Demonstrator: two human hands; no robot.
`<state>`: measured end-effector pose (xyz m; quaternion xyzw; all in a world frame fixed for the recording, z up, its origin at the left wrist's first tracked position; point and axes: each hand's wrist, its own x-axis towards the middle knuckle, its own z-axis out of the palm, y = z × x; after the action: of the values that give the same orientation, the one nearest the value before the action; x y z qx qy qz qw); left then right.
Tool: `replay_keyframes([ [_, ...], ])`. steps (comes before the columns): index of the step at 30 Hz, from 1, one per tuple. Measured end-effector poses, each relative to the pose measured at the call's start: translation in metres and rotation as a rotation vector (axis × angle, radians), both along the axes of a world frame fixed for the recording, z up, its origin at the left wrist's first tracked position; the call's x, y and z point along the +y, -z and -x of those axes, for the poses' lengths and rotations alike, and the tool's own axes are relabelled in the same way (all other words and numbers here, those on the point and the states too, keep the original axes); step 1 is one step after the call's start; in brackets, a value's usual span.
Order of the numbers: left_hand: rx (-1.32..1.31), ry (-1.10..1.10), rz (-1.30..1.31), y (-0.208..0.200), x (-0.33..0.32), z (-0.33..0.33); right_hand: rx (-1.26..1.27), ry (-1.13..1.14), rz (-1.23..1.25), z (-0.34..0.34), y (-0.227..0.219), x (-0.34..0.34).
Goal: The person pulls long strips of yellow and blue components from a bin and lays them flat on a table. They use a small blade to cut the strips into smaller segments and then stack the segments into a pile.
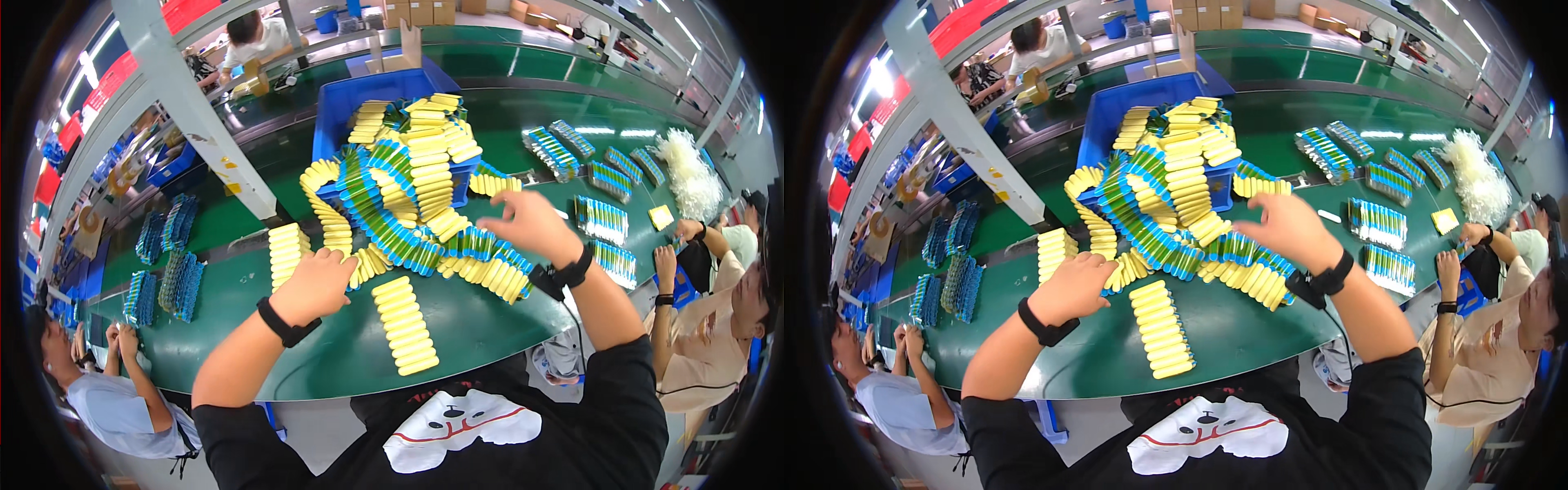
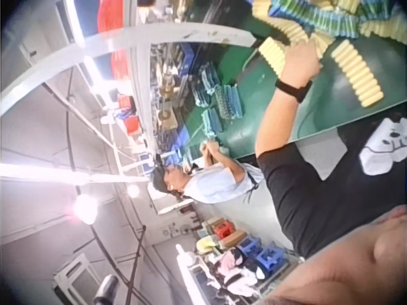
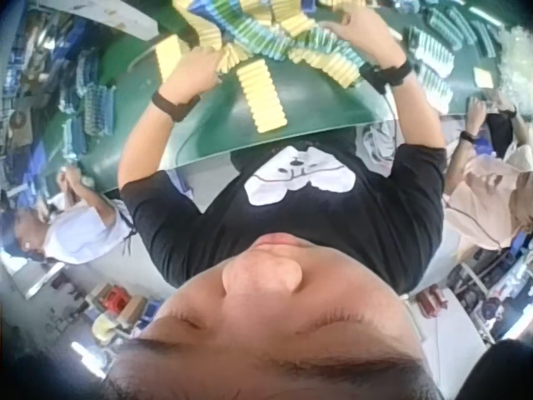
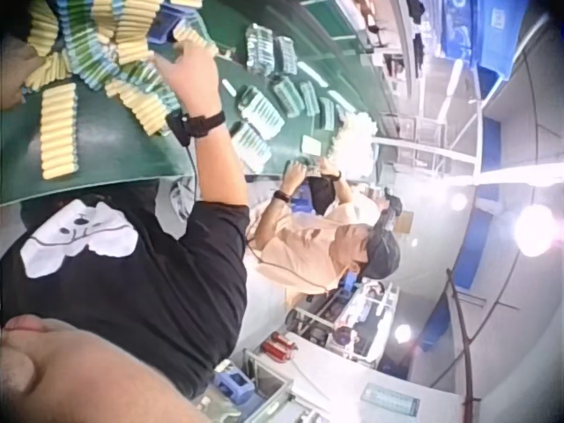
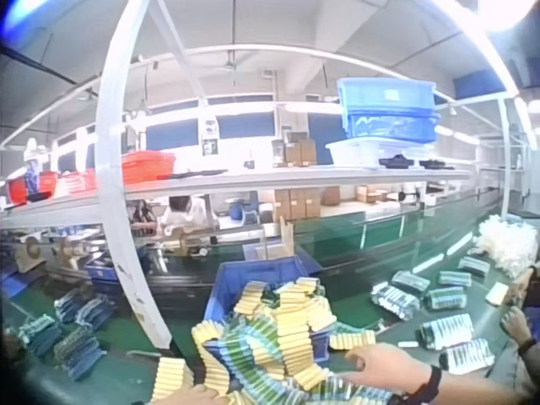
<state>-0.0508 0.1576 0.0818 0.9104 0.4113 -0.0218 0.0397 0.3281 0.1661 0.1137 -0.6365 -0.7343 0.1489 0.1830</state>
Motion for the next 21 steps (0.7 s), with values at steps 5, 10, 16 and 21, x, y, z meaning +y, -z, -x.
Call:
replay_keyframes([
  [5, 0.328, -0.059, 0.123, 0.009, 0.021, -0.026, -0.271, -0.056, 0.26, -0.014, 0.048, -0.053],
  [10, 0.173, -0.11, 0.217, 0.023, 0.043, -0.03, -0.28, -0.06, 0.302, -0.015, 0.066, -0.063],
  [16, 0.1, -0.099, 0.263, 0.025, 0.057, -0.026, 0.059, -0.065, 0.186, -0.03, 0.064, -0.045],
  [21, -0.101, -0.044, 0.229, -0.025, 0.071, -0.029, 0.27, -0.107, -0.093, -0.031, 0.021, -0.032],
])
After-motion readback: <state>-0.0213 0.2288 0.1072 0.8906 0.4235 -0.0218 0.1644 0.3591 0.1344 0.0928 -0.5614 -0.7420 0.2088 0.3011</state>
